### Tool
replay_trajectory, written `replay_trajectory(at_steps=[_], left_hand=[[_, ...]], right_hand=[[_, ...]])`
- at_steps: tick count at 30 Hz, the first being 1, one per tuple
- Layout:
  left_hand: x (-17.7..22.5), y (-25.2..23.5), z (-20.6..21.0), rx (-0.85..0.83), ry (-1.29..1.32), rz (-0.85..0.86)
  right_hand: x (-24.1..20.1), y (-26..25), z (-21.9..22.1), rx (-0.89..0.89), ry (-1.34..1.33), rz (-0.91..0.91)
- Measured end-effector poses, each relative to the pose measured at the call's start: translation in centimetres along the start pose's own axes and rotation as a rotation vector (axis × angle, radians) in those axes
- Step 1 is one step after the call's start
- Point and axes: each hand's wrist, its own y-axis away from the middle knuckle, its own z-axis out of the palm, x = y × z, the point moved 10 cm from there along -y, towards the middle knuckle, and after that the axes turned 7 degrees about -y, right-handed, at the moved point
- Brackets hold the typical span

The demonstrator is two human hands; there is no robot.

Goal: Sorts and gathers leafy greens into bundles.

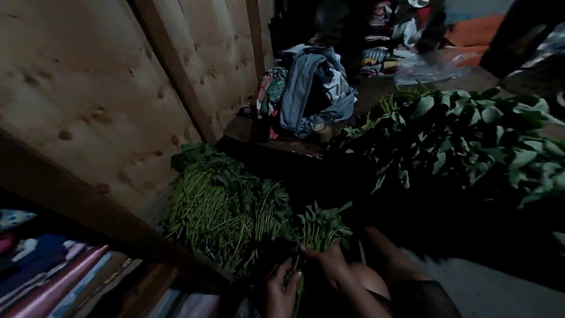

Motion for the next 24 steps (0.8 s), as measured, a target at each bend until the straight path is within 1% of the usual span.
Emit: replay_trajectory(at_steps=[1, 3, 5, 6, 7, 9, 12, 14, 16, 17, 18, 20, 21, 22, 24], left_hand=[[0.1, -0.1, 0.2, -0.007, 0.05, -0.024], [-0.2, -0.3, 0.0, 0.065, 0.145, -0.066], [-1.0, -0.4, -0.4, 0.147, 0.161, -0.096], [-1.3, -0.5, -0.5, 0.15, 0.138, -0.103], [-1.5, -0.5, -0.3, 0.118, 0.107, -0.106], [-1.8, -0.6, 0.7, 0.001, 0.054, -0.099], [-1.6, -0.4, 2.6, -0.141, -0.004, -0.05], [-1.7, -0.3, 4.3, -0.288, -0.026, -0.042], [-1.9, -0.3, 5.7, -0.466, 0.054, -0.05], [-2.0, -0.5, 6.0, -0.523, 0.108, -0.025], [-2.1, -1.1, 6.2, -0.545, 0.168, 0.025], [-2.9, -3.2, 6.3, -0.548, 0.268, 0.102], [-3.8, -4.6, 6.3, -0.525, 0.288, 0.097], [-5.2, -6.4, 6.1, -0.469, 0.282, 0.052], [-9.2, -10.3, 5.2, -0.337, 0.191, -0.145]], right_hand=[[-0.1, 0.2, 0.1, -0.018, -0.014, 0.006], [0.1, 0.3, 0.2, -0.058, -0.066, 0.033], [0.5, 0.4, 0.3, -0.086, -0.133, 0.049], [0.5, 0.5, 0.4, -0.099, -0.153, 0.057], [0.6, 0.6, 0.3, -0.096, -0.15, 0.07], [0.8, 0.6, 0.1, -0.096, -0.108, 0.099], [1.5, 0.3, 0.1, -0.142, -0.089, 0.137], [1.6, -0.1, 0.1, -0.178, -0.079, 0.13], [1.3, -0.3, -0.1, -0.165, -0.081, 0.109], [1.1, -0.4, -0.3, -0.138, -0.095, 0.087], [1.0, -0.7, -0.6, -0.107, -0.115, 0.059], [0.8, -1.4, -1.1, -0.038, -0.155, 0.009], [0.7, -1.6, -1.3, 0.008, -0.168, -0.003], [0.7, -1.7, -1.5, 0.053, -0.184, -0.01], [0.6, -1.8, -1.6, 0.111, -0.176, 0.002]])
